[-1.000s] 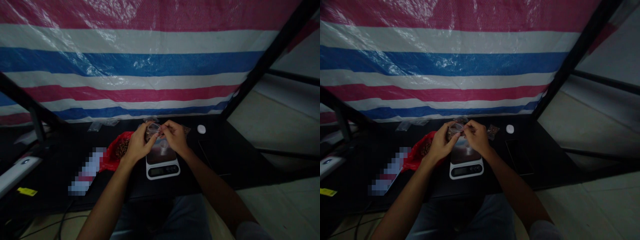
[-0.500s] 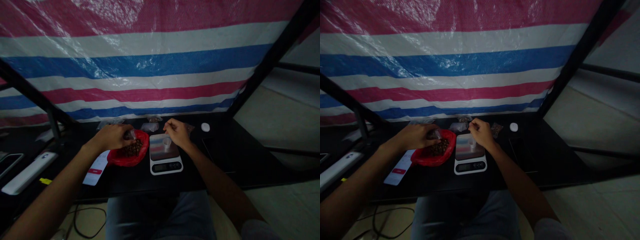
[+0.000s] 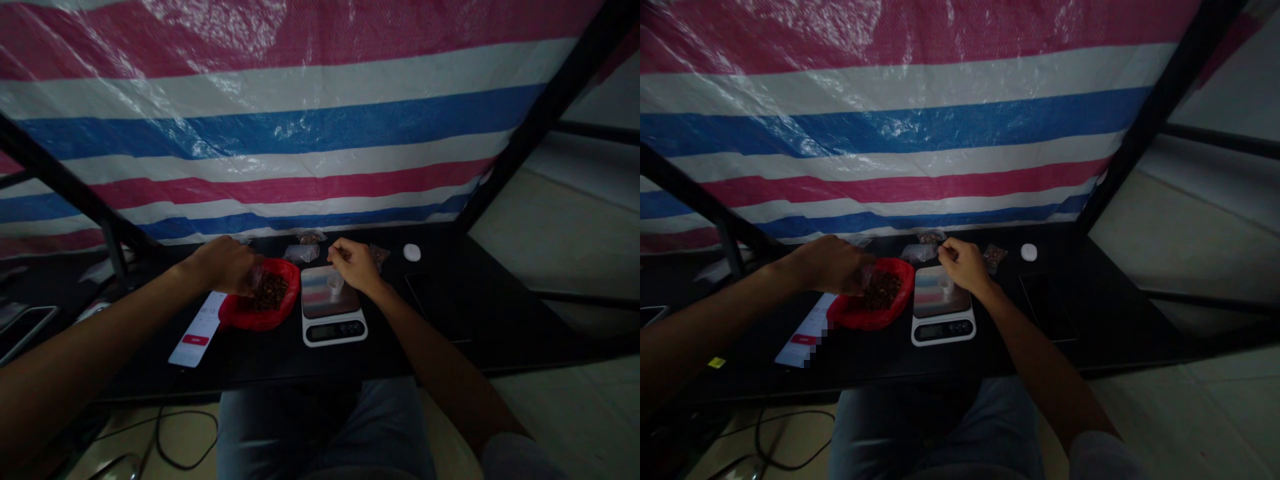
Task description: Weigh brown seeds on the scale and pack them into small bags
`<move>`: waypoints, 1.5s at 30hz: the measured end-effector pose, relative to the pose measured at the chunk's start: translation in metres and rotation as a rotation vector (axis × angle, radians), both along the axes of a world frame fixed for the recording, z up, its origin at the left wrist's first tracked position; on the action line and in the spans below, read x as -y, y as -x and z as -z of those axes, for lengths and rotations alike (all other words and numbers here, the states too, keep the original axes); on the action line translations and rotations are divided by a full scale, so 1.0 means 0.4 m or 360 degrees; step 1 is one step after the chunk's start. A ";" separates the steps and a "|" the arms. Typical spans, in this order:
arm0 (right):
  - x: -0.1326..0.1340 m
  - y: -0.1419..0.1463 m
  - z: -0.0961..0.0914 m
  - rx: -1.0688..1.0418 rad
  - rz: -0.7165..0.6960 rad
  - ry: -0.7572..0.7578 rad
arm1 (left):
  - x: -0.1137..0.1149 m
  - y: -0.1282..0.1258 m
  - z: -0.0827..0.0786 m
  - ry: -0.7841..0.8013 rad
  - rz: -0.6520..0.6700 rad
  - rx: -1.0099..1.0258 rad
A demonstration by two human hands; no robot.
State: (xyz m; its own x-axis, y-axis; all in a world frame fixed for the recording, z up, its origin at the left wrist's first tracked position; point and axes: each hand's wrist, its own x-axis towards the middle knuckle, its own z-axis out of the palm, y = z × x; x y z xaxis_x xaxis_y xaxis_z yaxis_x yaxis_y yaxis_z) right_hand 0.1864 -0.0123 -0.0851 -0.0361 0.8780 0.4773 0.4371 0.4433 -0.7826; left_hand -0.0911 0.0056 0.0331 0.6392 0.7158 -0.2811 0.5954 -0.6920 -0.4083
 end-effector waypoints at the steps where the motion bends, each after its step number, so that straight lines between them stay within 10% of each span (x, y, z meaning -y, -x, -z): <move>1: 0.001 0.000 -0.001 0.0011 0.0001 -0.0003 | -0.001 -0.001 0.000 0.0001 0.0013 0.0009; 29: -0.039 -0.095 -0.020 0.0364 0.0368 -0.0005 | -0.015 0.010 0.004 0.0153 0.0056 0.0206; 36: -0.049 -0.181 0.010 0.1130 0.0400 0.0506 | -0.029 0.009 0.010 0.0201 0.0162 0.0198; 45: -0.051 -0.189 0.031 0.1134 0.0308 0.0561 | -0.027 0.014 0.016 0.0262 0.0039 0.0414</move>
